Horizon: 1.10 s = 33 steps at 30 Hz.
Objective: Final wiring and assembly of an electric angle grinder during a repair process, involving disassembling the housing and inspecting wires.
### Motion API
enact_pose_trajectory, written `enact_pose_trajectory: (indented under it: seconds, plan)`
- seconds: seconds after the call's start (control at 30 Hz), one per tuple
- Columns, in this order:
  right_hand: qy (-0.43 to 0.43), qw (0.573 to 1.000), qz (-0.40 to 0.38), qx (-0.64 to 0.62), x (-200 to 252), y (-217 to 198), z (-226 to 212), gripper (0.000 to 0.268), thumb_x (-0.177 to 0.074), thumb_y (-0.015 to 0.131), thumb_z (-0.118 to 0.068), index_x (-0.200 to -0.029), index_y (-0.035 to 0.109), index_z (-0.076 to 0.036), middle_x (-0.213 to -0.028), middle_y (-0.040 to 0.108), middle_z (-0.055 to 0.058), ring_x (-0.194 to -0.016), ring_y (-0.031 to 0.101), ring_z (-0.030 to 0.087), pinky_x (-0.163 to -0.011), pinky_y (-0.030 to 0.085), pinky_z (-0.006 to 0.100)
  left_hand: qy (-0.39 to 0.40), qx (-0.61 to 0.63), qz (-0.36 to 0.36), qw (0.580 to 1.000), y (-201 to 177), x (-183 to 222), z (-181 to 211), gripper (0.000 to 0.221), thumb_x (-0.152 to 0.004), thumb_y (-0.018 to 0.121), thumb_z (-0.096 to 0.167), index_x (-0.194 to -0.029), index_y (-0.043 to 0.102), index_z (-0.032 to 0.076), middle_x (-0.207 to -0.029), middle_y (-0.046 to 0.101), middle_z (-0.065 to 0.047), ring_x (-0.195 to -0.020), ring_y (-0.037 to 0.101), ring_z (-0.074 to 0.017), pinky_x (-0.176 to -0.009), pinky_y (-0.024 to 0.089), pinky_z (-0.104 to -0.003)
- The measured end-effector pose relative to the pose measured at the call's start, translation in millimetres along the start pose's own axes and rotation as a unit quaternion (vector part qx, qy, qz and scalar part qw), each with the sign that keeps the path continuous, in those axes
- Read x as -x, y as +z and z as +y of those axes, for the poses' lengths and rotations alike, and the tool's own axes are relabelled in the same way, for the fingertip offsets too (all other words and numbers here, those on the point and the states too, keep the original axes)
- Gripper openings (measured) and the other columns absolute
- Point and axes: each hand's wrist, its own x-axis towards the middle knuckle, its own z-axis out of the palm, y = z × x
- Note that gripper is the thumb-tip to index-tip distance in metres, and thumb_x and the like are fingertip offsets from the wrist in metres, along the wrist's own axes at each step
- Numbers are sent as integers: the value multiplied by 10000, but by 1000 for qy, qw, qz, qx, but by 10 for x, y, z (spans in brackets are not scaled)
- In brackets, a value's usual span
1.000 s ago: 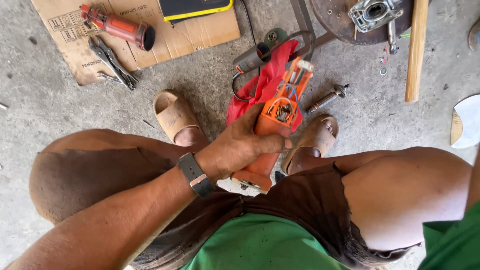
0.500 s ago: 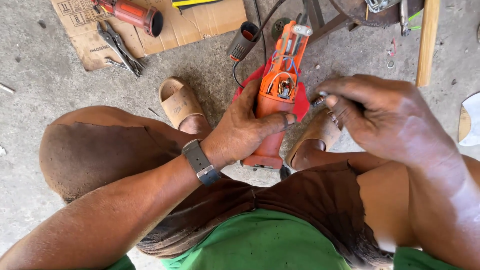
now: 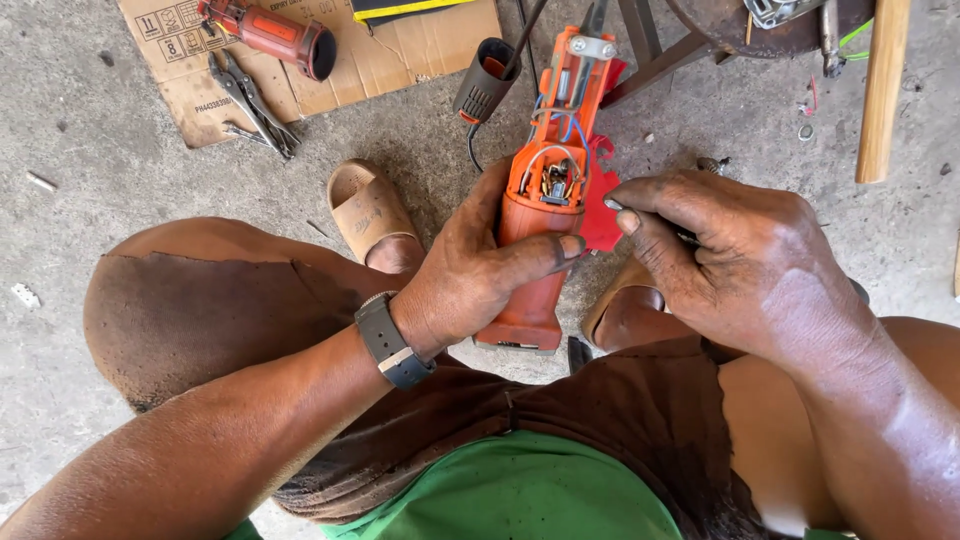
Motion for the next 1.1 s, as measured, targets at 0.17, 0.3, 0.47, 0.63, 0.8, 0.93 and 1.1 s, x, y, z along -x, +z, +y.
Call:
enact_pose_trajectory:
  seconds: [0.17, 0.3, 0.47, 0.63, 0.8, 0.93, 1.1]
  plan:
    - [-1, 1000, 24, -9, -18, -16, -34, 141, -1038, 685, 31, -1168, 739, 37, -1080, 766, 145, -942, 734, 260, -889, 564, 371, 8, 76, -24, 997, 19, -13, 2, 562, -857, 771, 179, -1358, 540, 74, -1207, 674, -31, -1105, 612, -121, -1016, 524, -316]
    - [2, 1000, 20, 11, -24, -33, -45, 133, -1042, 688, 15, -1162, 745, 7, -1025, 759, 111, -890, 726, 258, -826, 560, 376, 14, 96, -30, 995, 31, -32, -45, 643, -865, 772, 158, -1437, 498, 52, -1264, 665, -49, -1159, 612, -136, -1059, 518, -332]
    - [-11, 1000, 26, 13, -48, -50, -52, 165, -1042, 670, 35, -1194, 732, 36, -1016, 744, 136, -865, 707, 257, -789, 549, 372, 14, 77, -27, 997, 49, -34, -64, 769, -856, 776, 166, -1529, 422, 51, -1310, 639, -39, -1184, 583, -120, -1070, 499, -310]
    - [-20, 996, 30, 87, -40, -75, 1, 171, -1058, 695, -6, -1212, 765, -25, -1037, 749, 111, -861, 724, 262, -712, 544, 390, 28, 12, -15, 999, 63, -11, -9, 836, -875, 757, 237, -1576, 343, 45, -1370, 621, -64, -1244, 571, -131, -1106, 500, -320]
    - [-30, 982, 3, 185, -49, -88, 49, 168, -1079, 666, -106, -1203, 777, -129, -967, 724, 26, -788, 700, 235, -598, 501, 382, 2, -61, -4, 998, 73, -18, 211, 854, -884, 544, 646, -1509, 430, 75, -1416, 634, -83, -1326, 574, -173, -1125, 493, -353]
    - [-30, 978, -13, 208, -52, -115, 33, 130, -1069, 677, -112, -1159, 763, -152, -915, 681, 31, -754, 679, 270, -615, 518, 419, -27, -75, 23, 997, 92, -46, 192, 659, -897, 461, 673, -1301, 618, 176, -1229, 709, -7, -1131, 643, -126, -951, 534, -319]
    - [-34, 976, -23, 214, -62, -137, -12, 124, -1076, 674, -139, -1166, 752, -174, -881, 663, 17, -743, 672, 269, -616, 514, 419, -47, -43, 39, 997, 107, -63, 213, 565, -899, 502, 632, -1192, 666, 179, -1107, 700, 26, -1037, 612, -94, -918, 514, -294]
